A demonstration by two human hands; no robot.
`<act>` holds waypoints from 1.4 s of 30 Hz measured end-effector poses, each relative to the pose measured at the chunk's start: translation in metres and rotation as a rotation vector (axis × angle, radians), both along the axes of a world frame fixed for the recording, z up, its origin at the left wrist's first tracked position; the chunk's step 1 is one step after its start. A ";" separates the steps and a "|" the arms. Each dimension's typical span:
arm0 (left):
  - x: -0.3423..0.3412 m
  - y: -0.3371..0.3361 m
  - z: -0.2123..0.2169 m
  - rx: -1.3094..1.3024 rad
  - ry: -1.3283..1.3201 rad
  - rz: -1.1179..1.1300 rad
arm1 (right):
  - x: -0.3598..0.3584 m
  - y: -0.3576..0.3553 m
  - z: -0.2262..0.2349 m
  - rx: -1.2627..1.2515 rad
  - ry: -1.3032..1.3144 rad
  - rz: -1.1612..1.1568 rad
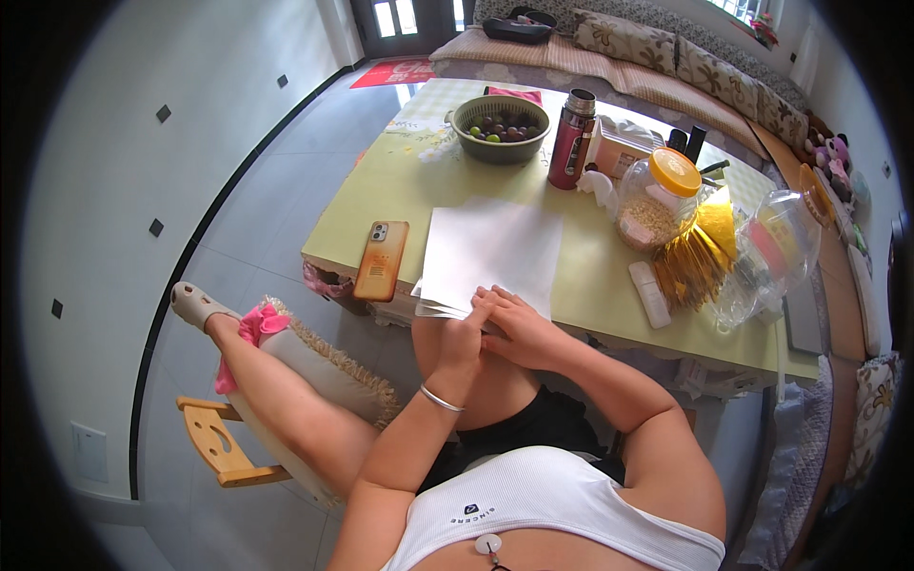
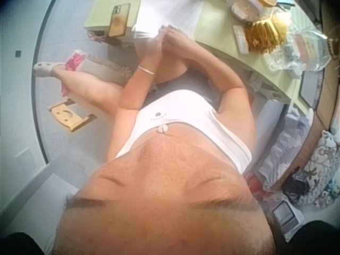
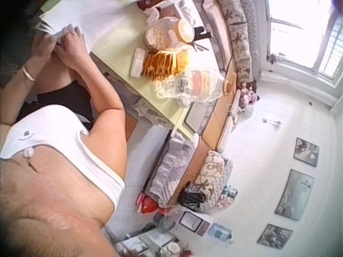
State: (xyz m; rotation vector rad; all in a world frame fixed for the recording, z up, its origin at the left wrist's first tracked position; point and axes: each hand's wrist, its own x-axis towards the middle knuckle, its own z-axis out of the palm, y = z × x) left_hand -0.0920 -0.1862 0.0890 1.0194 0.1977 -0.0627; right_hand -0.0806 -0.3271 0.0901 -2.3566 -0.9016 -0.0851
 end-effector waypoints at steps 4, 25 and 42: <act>0.011 0.029 -0.018 0.412 -0.110 0.121 | 0.038 -0.030 0.012 0.361 0.547 -0.157; 0.094 0.072 0.056 0.201 -0.360 -0.354 | 0.107 -0.167 0.000 1.034 0.553 -0.144; 0.134 0.066 0.061 0.241 -0.403 -0.252 | 0.120 -0.138 0.031 1.044 0.558 -0.245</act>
